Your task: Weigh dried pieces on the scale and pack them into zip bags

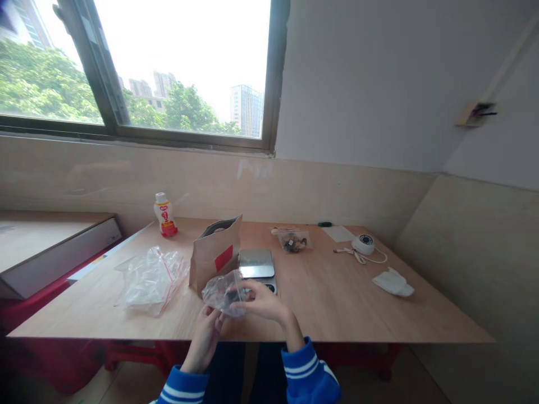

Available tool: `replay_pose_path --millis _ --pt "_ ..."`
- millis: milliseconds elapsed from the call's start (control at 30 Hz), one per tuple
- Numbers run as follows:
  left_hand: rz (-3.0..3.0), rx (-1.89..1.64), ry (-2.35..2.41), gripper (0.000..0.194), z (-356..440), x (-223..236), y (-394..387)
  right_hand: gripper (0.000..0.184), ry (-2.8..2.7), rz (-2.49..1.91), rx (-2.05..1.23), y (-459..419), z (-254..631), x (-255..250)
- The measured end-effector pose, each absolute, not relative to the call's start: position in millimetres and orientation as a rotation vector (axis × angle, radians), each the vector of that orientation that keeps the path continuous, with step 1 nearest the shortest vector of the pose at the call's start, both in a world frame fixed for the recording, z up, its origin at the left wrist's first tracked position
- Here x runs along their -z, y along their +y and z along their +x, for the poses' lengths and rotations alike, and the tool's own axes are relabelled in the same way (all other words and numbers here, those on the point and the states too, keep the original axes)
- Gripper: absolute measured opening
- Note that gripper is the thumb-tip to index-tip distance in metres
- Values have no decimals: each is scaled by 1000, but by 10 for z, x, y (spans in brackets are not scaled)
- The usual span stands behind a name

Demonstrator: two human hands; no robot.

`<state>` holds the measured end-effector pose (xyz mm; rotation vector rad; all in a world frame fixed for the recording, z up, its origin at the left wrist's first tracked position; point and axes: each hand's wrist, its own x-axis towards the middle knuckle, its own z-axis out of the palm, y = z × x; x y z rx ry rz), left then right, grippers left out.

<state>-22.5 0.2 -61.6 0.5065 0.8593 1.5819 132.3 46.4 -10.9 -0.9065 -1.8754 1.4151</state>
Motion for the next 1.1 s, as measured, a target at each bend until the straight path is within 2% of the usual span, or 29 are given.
replay_pose_path --millis 200,367,533,633,800,967,1100 --pt "503 -1593 838 37 -276 661 22 47 -1834 -868 -1385 425 1284 56" --pt "516 -1593 858 34 -284 611 4 28 -1746 -876 -1312 427 1225 68" --pt "601 -1577 889 29 -264 566 -15 32 -1672 -917 -1236 418 1155 27" --pt "655 -1569 913 28 -270 577 -14 28 -1689 -935 -1258 402 1151 57" --pt "699 -1584 944 32 -276 579 4 31 -1706 -929 -1305 419 1174 163" --pt "789 -1580 942 38 -236 567 12 21 -1601 -960 -1271 464 1179 152" --pt "804 -1580 951 39 -230 576 -1 28 -1510 -996 -1323 505 1286 74"
